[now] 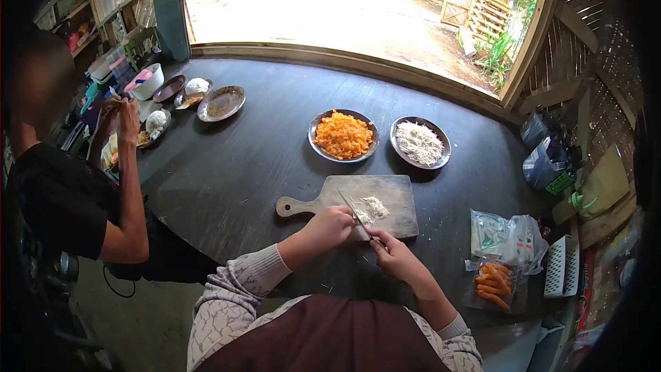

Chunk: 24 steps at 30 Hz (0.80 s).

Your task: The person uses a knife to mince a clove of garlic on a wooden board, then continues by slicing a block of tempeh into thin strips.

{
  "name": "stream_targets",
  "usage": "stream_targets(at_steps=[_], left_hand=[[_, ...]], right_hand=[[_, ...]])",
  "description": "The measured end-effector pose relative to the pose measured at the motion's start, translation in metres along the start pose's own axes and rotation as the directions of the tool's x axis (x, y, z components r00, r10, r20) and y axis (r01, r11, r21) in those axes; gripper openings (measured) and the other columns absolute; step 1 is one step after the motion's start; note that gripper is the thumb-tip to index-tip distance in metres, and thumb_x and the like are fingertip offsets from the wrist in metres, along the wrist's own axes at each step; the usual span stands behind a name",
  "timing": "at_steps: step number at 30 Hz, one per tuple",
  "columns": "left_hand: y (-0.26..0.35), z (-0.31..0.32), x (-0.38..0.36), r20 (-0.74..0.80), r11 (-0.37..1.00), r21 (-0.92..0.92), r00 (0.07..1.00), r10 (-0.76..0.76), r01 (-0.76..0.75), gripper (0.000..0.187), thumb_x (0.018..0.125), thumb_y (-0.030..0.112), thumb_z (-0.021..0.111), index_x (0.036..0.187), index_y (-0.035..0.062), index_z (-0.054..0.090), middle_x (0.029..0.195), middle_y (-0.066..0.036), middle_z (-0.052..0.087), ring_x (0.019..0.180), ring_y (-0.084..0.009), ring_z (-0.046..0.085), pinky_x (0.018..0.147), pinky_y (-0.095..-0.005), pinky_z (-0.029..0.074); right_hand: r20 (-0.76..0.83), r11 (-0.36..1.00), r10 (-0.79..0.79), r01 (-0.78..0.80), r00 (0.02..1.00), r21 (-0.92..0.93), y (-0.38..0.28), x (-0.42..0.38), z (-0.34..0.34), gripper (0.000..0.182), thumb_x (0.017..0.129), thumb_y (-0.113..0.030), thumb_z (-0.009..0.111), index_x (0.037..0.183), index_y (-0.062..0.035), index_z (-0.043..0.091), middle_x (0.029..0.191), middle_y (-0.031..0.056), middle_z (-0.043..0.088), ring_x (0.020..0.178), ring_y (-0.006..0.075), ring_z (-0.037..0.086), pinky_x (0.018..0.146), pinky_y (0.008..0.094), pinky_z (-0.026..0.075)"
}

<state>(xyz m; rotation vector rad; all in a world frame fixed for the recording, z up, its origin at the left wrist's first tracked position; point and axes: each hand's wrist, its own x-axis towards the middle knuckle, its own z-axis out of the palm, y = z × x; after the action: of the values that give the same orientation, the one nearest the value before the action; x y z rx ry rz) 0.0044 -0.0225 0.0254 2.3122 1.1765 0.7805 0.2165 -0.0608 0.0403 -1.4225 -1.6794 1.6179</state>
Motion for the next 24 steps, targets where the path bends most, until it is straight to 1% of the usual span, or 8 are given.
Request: stream_targets(at_steps=[1, 3, 7, 9, 15, 19, 22, 24], left_hand=[[0.0, -0.001, 0.0, 0.009, 1.0, 0.011, 1.0, 0.002, -0.002, 0.012, 0.075, 0.005, 0.062, 0.083, -0.0025, 0.068, 0.088, -0.015, 0.064, 0.083, -0.0309, 0.063, 0.076, -0.0379, 0.051], [-0.002, -0.003, 0.003, 0.012, 1.0, 0.008, 1.0, 0.017, -0.017, 0.013, 0.075, 0.005, 0.062, 0.084, -0.0024, 0.068, 0.089, -0.014, 0.064, 0.083, -0.0305, 0.063, 0.076, -0.0375, 0.051], [-0.002, -0.003, 0.002, 0.012, 1.0, -0.005, 0.999, 0.03, -0.03, 0.014, 0.075, 0.005, 0.062, 0.085, -0.0023, 0.069, 0.09, -0.014, 0.065, 0.083, -0.0295, 0.064, 0.076, -0.0365, 0.052], [-0.002, -0.004, 0.002, 0.004, 1.0, -0.002, 1.0, 0.028, -0.028, 0.013, 0.075, 0.005, 0.062, 0.084, -0.0022, 0.069, 0.09, -0.014, 0.065, 0.082, -0.0293, 0.064, 0.076, -0.0364, 0.052], [-0.003, -0.002, 0.001, 0.012, 1.0, -0.014, 1.0, 0.004, -0.004, 0.012, 0.075, 0.005, 0.063, 0.083, -0.0015, 0.069, 0.088, -0.013, 0.065, 0.082, -0.0288, 0.064, 0.076, -0.0363, 0.052], [-0.002, -0.003, 0.002, 0.009, 1.0, -0.005, 1.0, 0.01, -0.01, 0.012, 0.075, 0.005, 0.063, 0.083, -0.0013, 0.069, 0.088, -0.013, 0.065, 0.082, -0.0295, 0.064, 0.076, -0.0364, 0.051], [-0.004, -0.002, 0.003, 0.011, 1.0, 0.012, 1.0, 0.022, -0.022, 0.012, 0.074, 0.004, 0.062, 0.083, -0.0015, 0.069, 0.088, -0.013, 0.065, 0.082, -0.0301, 0.064, 0.076, -0.0368, 0.051], [-0.003, -0.002, 0.002, 0.011, 0.999, 0.004, 0.999, 0.037, -0.037, 0.013, 0.074, 0.005, 0.06, 0.081, -0.0014, 0.069, 0.086, -0.015, 0.065, 0.081, -0.0309, 0.063, 0.075, -0.0382, 0.051]], right_hand=[[0.0, 1.0, 0.002, -0.002, 1.0, 0.001, 0.002, 0.003, 0.001, 0.037, 0.098, -0.021, 0.048, 0.134, -0.0235, 0.047, 0.055, -0.0061, 0.038, 0.042, 0.0037, 0.033, 0.039, 0.0222, 0.028], [-0.05, 0.999, 0.007, -0.009, 0.999, -0.041, 0.01, 0.011, 0.002, 0.037, 0.095, -0.021, 0.05, 0.132, -0.0202, 0.05, 0.061, 0.0002, 0.043, 0.056, 0.0084, 0.04, 0.052, 0.0241, 0.037], [-0.048, 0.997, -0.023, 0.019, 0.999, -0.073, 0.005, 0.011, 0.002, 0.037, 0.095, -0.02, 0.05, 0.132, -0.0199, 0.051, 0.062, 0.0004, 0.044, 0.057, 0.0087, 0.041, 0.053, 0.0243, 0.037], [-0.024, 1.0, -0.009, 0.009, 1.0, 0.011, 0.006, 0.009, 0.001, 0.036, 0.097, -0.019, 0.049, 0.133, -0.0214, 0.049, 0.057, -0.0074, 0.036, 0.045, 0.0033, 0.032, 0.042, 0.0216, 0.027], [0.014, 0.998, 0.011, -0.011, 1.0, 0.054, 0.001, -0.002, -0.001, 0.037, 0.098, -0.022, 0.048, 0.135, -0.023, 0.046, 0.05, -0.0068, 0.032, 0.038, 0.0041, 0.029, 0.037, 0.0227, 0.026], [0.009, 1.0, 0.008, -0.008, 1.0, 0.027, 0.002, -0.001, 0.001, 0.036, 0.098, -0.021, 0.047, 0.134, -0.0229, 0.047, 0.052, -0.0063, 0.034, 0.041, 0.0036, 0.031, 0.039, 0.0223, 0.026], [-0.053, 0.997, -0.06, 0.058, 0.997, -0.045, 0.022, 0.015, 0.008, 0.036, 0.098, -0.02, 0.047, 0.133, -0.0226, 0.048, 0.054, -0.0058, 0.037, 0.044, 0.0032, 0.032, 0.041, 0.0217, 0.027], [-0.141, 0.941, -0.258, 0.215, 0.956, -0.262, 0.025, 0.019, 0.015, 0.035, 0.097, -0.018, 0.048, 0.132, -0.0215, 0.049, 0.057, -0.0063, 0.038, 0.047, 0.0025, 0.033, 0.042, 0.0211, 0.027]])
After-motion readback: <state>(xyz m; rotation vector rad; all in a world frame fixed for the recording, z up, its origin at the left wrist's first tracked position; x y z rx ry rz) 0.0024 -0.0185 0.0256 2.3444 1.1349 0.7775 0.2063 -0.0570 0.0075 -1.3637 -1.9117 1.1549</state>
